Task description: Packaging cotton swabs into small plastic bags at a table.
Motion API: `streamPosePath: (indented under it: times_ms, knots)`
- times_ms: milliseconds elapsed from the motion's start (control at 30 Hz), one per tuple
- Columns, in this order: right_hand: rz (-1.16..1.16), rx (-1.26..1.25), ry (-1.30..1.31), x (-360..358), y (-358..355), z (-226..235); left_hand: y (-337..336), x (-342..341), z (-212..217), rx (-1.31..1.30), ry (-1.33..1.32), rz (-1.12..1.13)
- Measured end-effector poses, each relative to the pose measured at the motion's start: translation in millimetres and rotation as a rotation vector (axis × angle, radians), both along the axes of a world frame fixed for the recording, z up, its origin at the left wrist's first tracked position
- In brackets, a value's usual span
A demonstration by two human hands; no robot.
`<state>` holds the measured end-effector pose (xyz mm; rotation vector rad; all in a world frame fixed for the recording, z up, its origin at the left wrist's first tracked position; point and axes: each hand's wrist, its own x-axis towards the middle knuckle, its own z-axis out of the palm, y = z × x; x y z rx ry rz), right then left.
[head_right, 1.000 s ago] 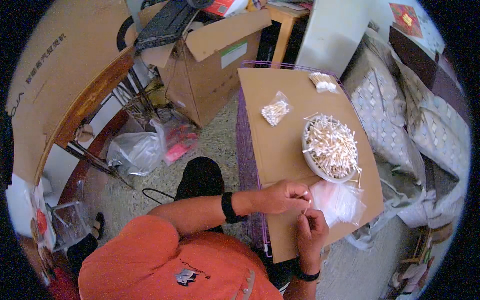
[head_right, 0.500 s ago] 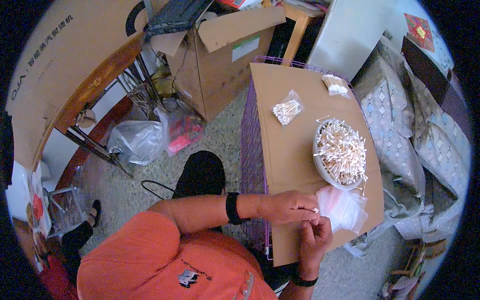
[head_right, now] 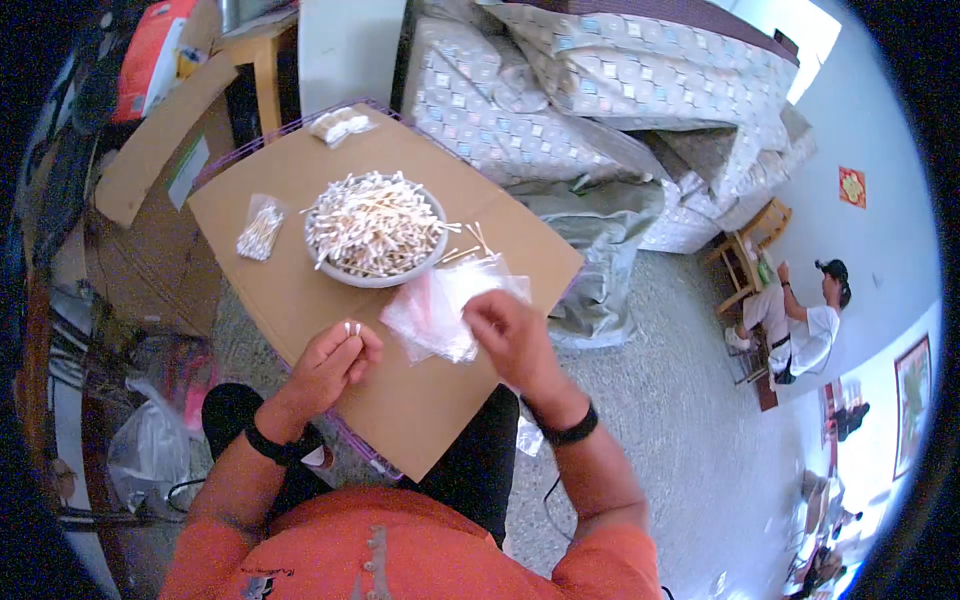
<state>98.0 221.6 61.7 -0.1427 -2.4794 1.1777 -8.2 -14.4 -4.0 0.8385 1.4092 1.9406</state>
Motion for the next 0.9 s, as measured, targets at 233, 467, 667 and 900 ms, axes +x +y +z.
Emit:
streamPosePath:
  times_ms: [233, 467, 667, 900]
  knots:
    - [-0.086, 0.373, -0.100, -71.5, 109.4, -5.6, 0.3, 4.7, 1.1, -0.023, -0.002, -0.102]
    - [-0.084, 0.617, -0.327, -137.4, 129.3, -29.4, -2.5, 5.6, 4.4, -0.062, -0.028, -0.108]
    - [-0.087, 0.625, -0.503, -156.0, 125.1, -35.9, -2.4, 6.9, 5.3, -0.076, -0.023, -0.087]
    - [-0.083, 0.505, -0.239, -142.4, 135.0, -36.5, 1.2, 6.9, 4.3, -0.057, -0.053, -0.070]
